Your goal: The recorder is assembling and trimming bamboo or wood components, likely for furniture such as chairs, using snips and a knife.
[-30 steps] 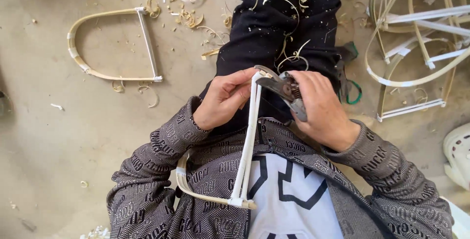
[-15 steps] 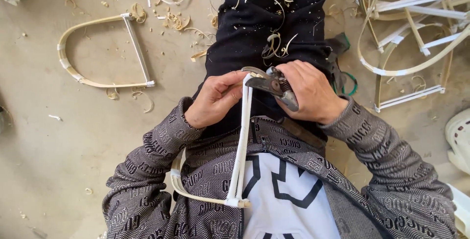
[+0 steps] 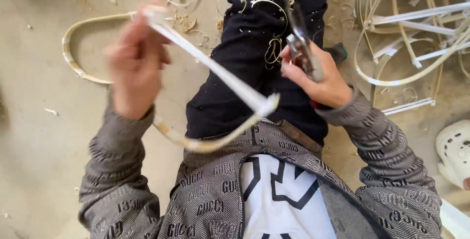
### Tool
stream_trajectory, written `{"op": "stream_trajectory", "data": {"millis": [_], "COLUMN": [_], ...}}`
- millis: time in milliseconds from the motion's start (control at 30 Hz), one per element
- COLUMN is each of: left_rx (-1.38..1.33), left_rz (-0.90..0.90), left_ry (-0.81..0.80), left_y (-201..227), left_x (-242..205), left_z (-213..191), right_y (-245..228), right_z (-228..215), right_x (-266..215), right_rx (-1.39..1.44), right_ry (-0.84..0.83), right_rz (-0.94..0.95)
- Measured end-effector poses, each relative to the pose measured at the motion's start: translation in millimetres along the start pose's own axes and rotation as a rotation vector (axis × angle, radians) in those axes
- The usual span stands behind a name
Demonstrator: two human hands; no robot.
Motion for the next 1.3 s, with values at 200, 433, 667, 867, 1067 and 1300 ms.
{"op": "stream_trajectory", "data": {"millis": [200, 433, 667, 867, 1067, 1300], "left_rx": [0.261, -0.288, -0.049, -0.317, -0.707, -0.714], "left_rz": [-0.007, -0.239, 0.123, -0.154, -0.382, -0.313], "left_ry": [-0.026, -0.699, -0.256, -0.335, -0.267, -0.274], "left_y": [112, 125, 49, -11, -31, -31], "left_x": [-20, -34, -3, -17, -27, -32], "left_z": [20, 64, 101, 117, 117, 122], "right_y": [-12, -17, -30, -38, -35, -28], "right_z": [11, 36, 32, -3, -37, -26], "right_x": [1, 8, -6, -20, -47, -53], "right_rx": [0.717, 0.725, 0.617, 0.364, -0.281, 0.195], "right_ry": [-0.109, 0.057, 0.01, 0.041, 0.287, 0.608], "right_rz": [0.053, 0.075, 0.042, -0.102, 0.0, -0.241]}}
Point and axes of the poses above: each hand's wrist, its own x-axis towards the middle knuckle, its own z-axis out of the palm, y = z × x, the point moved 5 cm from there along x, towards the middle knuckle, and after that the axes turned 11 degrees about -x, right-handed, at the moved point
